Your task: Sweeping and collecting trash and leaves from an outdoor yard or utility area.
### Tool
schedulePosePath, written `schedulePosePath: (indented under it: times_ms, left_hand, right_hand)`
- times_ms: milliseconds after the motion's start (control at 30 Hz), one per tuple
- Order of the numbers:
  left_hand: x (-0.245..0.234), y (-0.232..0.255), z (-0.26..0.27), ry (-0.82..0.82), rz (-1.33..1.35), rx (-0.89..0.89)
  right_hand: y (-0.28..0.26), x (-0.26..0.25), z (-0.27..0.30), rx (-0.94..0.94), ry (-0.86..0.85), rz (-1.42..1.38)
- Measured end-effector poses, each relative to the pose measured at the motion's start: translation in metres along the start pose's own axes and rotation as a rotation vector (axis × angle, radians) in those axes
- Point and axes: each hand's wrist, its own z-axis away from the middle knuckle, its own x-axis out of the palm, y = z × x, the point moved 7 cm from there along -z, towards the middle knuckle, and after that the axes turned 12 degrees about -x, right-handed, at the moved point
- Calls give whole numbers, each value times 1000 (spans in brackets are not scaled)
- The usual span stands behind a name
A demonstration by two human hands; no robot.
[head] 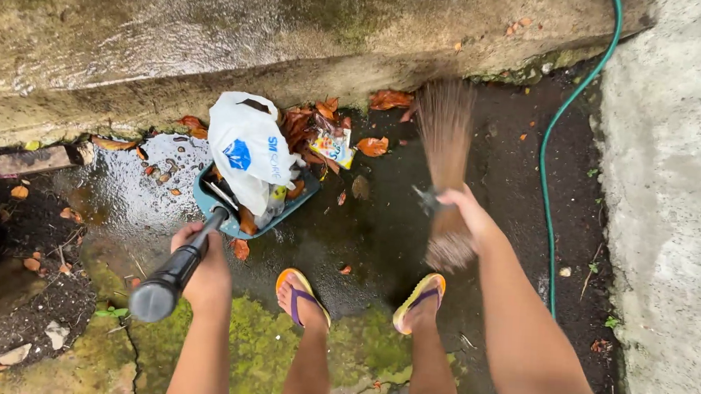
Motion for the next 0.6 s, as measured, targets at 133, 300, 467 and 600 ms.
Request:
schedulePosePath:
  times_ms: [133,300,467,600]
  left_hand:
    - [8,-17,-4,-30,-98,-183]
    - [22,-53,-21,-69,-380,46]
    - [10,-17,-6,-140,-354,89]
    - [19,-21,-9,-179,-265,-61]
  right_hand:
    - [4,48,-20,-62,-183,264]
    - [2,36,76,-13,-456,230]
    - [-6,-35,121,-154,-356,704]
    - [-52,-29,100,-107,-282,1149]
